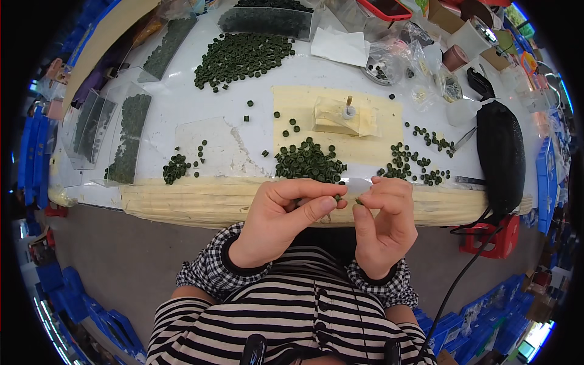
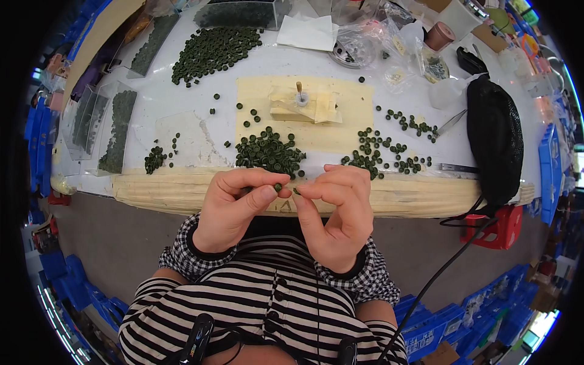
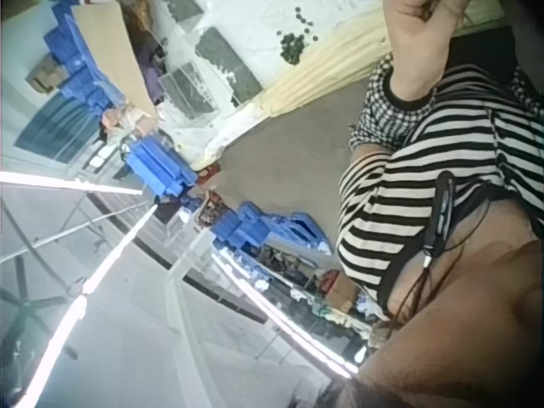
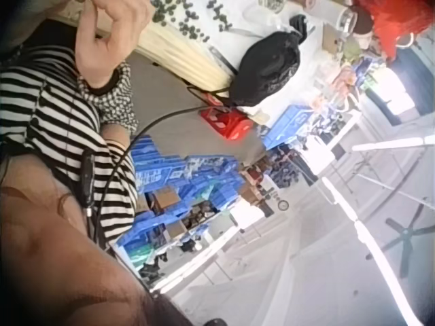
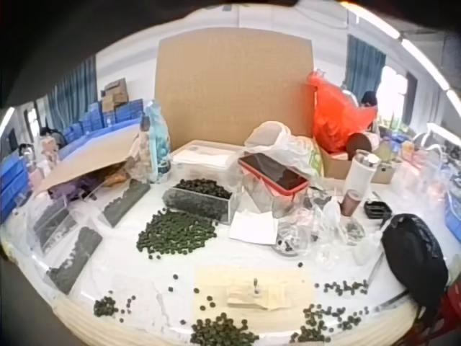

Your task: Inspecting and sorting small green plastic parts on a factory workbench.

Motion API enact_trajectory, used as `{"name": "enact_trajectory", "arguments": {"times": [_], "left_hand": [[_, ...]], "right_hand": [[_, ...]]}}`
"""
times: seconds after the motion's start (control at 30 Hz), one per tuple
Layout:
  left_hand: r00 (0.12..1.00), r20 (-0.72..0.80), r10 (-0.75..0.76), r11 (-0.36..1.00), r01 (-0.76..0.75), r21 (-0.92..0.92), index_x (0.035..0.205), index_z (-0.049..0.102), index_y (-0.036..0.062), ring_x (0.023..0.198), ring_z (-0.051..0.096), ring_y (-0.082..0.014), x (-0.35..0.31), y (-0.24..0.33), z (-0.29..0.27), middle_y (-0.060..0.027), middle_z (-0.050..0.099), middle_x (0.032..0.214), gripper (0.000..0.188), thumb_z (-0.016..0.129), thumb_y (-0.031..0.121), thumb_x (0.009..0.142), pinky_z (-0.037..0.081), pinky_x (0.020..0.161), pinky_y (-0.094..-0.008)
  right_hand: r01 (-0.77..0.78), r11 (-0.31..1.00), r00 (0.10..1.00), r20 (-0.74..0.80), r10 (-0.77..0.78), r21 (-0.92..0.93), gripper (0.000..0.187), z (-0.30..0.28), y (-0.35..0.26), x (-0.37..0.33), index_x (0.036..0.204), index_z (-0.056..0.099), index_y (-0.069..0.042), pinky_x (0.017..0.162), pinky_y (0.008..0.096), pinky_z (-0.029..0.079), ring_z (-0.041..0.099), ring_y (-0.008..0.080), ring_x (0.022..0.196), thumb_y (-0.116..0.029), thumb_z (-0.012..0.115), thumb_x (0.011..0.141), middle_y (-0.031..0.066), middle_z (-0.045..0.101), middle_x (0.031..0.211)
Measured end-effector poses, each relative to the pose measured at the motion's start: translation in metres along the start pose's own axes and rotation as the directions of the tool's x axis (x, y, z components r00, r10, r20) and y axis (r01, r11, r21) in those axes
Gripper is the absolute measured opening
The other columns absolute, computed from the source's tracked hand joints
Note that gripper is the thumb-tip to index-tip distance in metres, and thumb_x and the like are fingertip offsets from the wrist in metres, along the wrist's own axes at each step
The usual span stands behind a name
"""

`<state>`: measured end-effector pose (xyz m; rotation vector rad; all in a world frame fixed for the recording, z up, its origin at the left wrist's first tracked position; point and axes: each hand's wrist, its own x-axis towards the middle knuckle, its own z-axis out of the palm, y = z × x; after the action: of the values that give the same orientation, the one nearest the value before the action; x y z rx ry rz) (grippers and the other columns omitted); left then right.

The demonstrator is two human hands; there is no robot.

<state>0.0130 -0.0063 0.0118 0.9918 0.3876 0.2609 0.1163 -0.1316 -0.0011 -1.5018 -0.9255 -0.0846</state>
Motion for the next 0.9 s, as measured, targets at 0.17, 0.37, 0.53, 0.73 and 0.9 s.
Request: {"name": "enact_trajectory", "arguments": {"times": [0.17,0.37,0.53,0.73,0.9], "left_hand": [[0.993,0.028,0.114,0.988,-0.117,0.106,0.108,0.067,0.0017,0.078,0.055,-0.0046,-0.001,-0.009,-0.004,-0.0034,0.065,0.091,0.021,0.063,0.003,0.088,0.042,0.066,-0.0169],[0.967,0.015,0.256,0.939,-0.252,0.233,0.107,0.068,0.0003,0.066,0.045,-0.0029,0.000,-0.011,-0.003,-0.0022,0.063,0.086,0.022,0.065,-0.001,0.084,0.036,0.058,-0.0171],[0.949,0.021,0.313,0.912,-0.307,0.270,0.105,0.068,-0.0008,0.063,0.042,-0.0030,0.000,-0.012,-0.002,-0.0026,0.062,0.084,0.023,0.066,-0.003,0.082,0.034,0.056,-0.0176],[0.944,0.001,0.329,0.901,-0.315,0.298,0.104,0.068,-0.0009,0.063,0.043,-0.0034,0.001,-0.012,-0.001,-0.0031,0.063,0.085,0.023,0.066,-0.004,0.081,0.035,0.056,-0.0178],[0.929,0.019,0.369,0.879,-0.356,0.317,0.103,0.069,-0.0002,0.063,0.044,-0.0038,0.001,-0.012,-0.003,-0.0034,0.063,0.086,0.023,0.066,-0.004,0.081,0.036,0.057,-0.0179]], "right_hand": [[-0.147,0.980,0.989,0.033,0.144,0.132,0.016,0.006,0.001,-0.003,0.085,0.065,-0.002,0.083,0.0340,0.042,0.052,0.0201,0.084,0.005,0.070,0.072,0.0069,0.058,0.084],[-0.240,0.945,0.971,0.064,0.232,0.220,0.015,0.006,0.002,-0.007,0.088,0.065,0.000,0.079,0.0300,0.040,0.051,0.0195,0.086,0.005,0.069,0.074,0.0074,0.058,0.086],[-0.218,0.956,0.976,0.047,0.213,0.194,0.016,0.007,0.002,-0.008,0.087,0.066,-0.001,0.079,0.0308,0.040,0.051,0.0194,0.085,0.005,0.069,0.073,0.0071,0.058,0.084],[-0.097,0.995,0.995,0.035,0.096,0.025,0.019,0.005,-0.001,-0.004,0.086,0.069,-0.004,0.081,0.0357,0.043,0.052,0.0205,0.080,0.005,0.072,0.069,0.0043,0.061,0.080],[-0.009,0.998,0.997,0.075,0.014,-0.066,0.022,0.002,-0.002,-0.004,0.087,0.071,-0.005,0.081,0.0376,0.044,0.053,0.0214,0.080,0.004,0.074,0.067,0.0030,0.061,0.079]]}}
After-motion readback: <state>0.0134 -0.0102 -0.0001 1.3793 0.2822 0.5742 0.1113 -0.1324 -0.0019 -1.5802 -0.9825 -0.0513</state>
